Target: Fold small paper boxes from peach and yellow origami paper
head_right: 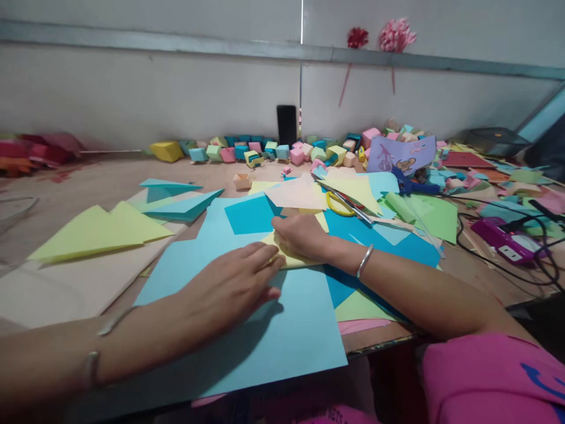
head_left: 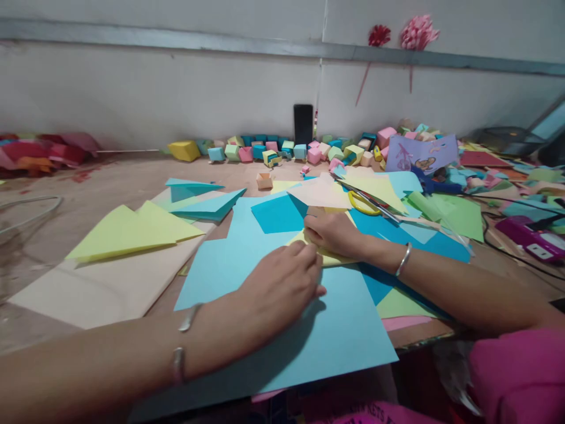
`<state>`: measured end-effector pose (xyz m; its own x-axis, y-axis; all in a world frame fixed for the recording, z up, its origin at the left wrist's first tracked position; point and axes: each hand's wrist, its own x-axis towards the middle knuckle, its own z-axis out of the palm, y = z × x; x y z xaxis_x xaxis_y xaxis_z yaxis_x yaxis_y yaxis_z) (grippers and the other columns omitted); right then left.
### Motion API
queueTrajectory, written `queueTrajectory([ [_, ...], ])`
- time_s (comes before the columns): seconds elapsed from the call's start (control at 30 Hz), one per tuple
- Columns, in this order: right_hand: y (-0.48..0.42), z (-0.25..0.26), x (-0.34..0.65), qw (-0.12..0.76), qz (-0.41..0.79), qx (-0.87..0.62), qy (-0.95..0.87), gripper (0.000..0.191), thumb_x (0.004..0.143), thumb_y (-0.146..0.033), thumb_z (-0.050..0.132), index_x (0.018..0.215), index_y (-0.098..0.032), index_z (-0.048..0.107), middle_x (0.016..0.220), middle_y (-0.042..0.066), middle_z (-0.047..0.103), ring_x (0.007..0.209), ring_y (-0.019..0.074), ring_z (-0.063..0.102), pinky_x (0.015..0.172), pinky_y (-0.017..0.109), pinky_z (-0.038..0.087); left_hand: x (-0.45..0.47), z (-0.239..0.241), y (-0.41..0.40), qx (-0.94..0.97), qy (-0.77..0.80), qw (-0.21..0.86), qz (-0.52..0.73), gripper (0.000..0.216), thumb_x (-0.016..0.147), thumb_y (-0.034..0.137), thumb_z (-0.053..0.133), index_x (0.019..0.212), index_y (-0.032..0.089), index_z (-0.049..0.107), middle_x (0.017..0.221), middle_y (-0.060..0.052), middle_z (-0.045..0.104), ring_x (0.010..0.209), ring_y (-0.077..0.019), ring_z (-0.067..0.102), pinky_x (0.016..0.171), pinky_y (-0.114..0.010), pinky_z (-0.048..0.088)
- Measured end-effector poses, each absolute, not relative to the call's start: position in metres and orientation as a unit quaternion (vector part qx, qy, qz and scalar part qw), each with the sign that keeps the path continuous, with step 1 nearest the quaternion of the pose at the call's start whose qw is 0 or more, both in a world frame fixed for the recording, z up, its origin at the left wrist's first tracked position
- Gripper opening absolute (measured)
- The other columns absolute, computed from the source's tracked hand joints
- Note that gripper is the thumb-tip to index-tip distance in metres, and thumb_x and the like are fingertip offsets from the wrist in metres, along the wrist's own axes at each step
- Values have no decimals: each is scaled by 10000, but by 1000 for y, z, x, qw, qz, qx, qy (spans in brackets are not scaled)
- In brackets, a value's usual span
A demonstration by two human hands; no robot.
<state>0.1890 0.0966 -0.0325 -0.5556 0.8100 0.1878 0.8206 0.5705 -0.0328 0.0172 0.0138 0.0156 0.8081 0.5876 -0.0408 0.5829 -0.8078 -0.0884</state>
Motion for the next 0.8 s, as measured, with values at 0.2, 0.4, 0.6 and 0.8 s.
queueTrajectory([
  [0.2, 99, -32, 186, 99, -12, -459, -883, 222, 873, -217, 433, 866, -149, 645, 686, 39, 593, 542, 119, 327, 541, 284, 136, 37, -7, 10, -937, -331, 104, 31, 762, 855, 629, 526, 1261, -15, 556, 1187, -224, 616, 1127, -347, 555, 969, -466, 457],
  [0.4, 101, -40, 191, 104, -22, -455, -884, 313, 926, -283, 381, 877, -142, 656, 715, 65, 622, 559, 133, 374, 546, 285, 143, 40, -22, -9, -924, -362, 103, 58, 736, 950, 548, 402, 1357, -59, 483, 1401, -321, 473, 1300, -407, 470, 1040, -492, 414],
  [0.6, 101, -42, 193, 126, -5, -447, -886, 272, 922, -279, 411, 869, -146, 643, 716, 58, 620, 575, 134, 420, 546, 280, 164, 37, -26, -21, -918, -377, 107, 68, 748, 977, 535, 304, 1413, -63, 412, 1407, -346, 432, 1320, -439, 443, 1024, -535, 432],
  [0.8, 103, -35, 192, 176, 73, -461, -866, 169, 908, -269, 488, 849, -158, 602, 735, 20, 609, 641, 119, 488, 564, 235, 242, 34, -23, -25, -916, -377, 125, 52, 766, 957, 566, 340, 1402, -49, 440, 1418, -325, 433, 1352, -430, 403, 1069, -540, 392],
])
